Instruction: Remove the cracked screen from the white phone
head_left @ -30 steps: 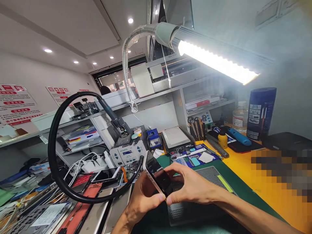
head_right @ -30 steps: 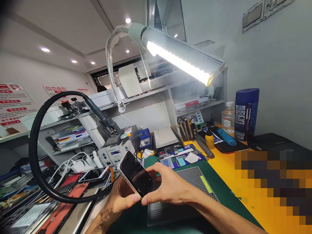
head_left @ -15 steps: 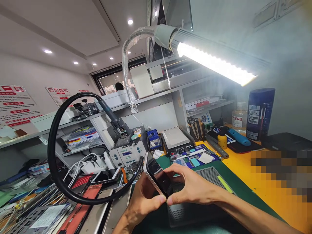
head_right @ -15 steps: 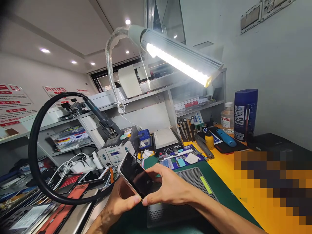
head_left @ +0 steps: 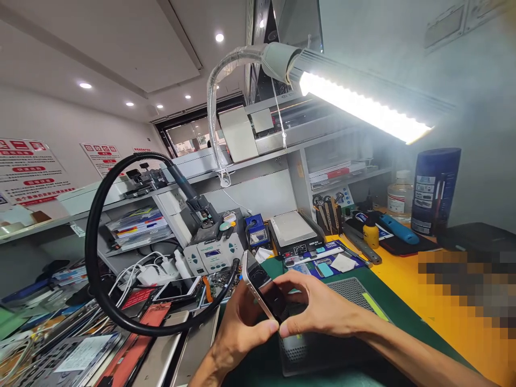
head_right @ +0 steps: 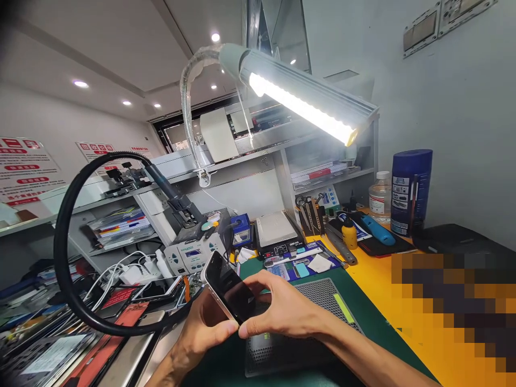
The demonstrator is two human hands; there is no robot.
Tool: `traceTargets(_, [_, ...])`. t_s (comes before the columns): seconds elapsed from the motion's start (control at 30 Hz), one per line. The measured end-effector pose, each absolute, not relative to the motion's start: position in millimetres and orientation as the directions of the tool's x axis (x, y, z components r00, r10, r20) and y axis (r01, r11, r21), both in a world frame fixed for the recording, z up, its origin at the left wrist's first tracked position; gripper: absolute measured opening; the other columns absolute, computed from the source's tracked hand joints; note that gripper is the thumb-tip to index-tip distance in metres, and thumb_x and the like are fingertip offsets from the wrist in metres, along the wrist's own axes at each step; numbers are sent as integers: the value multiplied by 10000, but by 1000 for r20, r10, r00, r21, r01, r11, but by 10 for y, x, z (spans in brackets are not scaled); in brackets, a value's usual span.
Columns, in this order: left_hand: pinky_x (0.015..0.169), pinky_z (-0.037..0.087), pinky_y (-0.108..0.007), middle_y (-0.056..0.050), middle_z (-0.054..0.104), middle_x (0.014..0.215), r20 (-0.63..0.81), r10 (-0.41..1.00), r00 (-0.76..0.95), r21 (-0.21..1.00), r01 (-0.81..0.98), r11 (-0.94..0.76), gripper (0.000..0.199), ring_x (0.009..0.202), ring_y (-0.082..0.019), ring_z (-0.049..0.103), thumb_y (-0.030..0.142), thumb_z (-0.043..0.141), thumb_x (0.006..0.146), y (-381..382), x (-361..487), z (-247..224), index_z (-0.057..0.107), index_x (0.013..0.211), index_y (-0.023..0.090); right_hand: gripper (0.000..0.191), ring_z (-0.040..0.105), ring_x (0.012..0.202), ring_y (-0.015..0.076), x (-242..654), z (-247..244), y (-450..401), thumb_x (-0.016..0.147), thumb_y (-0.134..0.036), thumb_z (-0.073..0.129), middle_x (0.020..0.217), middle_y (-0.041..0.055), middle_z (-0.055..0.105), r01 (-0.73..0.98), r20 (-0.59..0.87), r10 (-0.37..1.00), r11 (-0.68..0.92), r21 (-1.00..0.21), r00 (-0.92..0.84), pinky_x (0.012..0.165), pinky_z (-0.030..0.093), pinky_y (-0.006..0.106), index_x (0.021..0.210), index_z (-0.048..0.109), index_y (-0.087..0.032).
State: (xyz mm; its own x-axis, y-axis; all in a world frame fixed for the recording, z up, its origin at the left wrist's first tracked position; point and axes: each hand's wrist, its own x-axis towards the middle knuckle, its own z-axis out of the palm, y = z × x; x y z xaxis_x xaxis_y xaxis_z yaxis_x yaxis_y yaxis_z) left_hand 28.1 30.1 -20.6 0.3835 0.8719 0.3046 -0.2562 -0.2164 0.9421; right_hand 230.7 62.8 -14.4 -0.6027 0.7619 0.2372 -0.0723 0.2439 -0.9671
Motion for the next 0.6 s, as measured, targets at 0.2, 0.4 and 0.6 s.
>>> traceTargets(0.2, [1112,379,-554,-134,632,1339,305,860,410,940,-276,-202,646,1280,-376,549,285,834,720,338,237,-251,573,1307,218,594,620,1012,290,2308,-185,624,582,-317,897,1073,73,681,15,157,788,206,-978,-595,884,486,423,1120,655,-251])
traceTargets(0.4, [1080,408,-551,-121,636,1326,255,855,452,959,-229,-165,608,1272,-381,546,344,824,711,329,227,-236,609,1268,230,496,574,884,205,2257,-213,683,621,-381,879,964,36,609,-119,177,804,133,-984,-568,784,465,342,1026,645,-215])
traceTargets(0.6, [1048,432,-517,-116,624,1330,200,841,502,973,-205,-109,699,1288,-374,520,400,801,705,322,246,-251,561,1341,236,319,551,808,156,2254,-194,724,733,-421,802,830,-5,598,-207,156,832,50,-977,-532,760,422,296,887,655,-184])
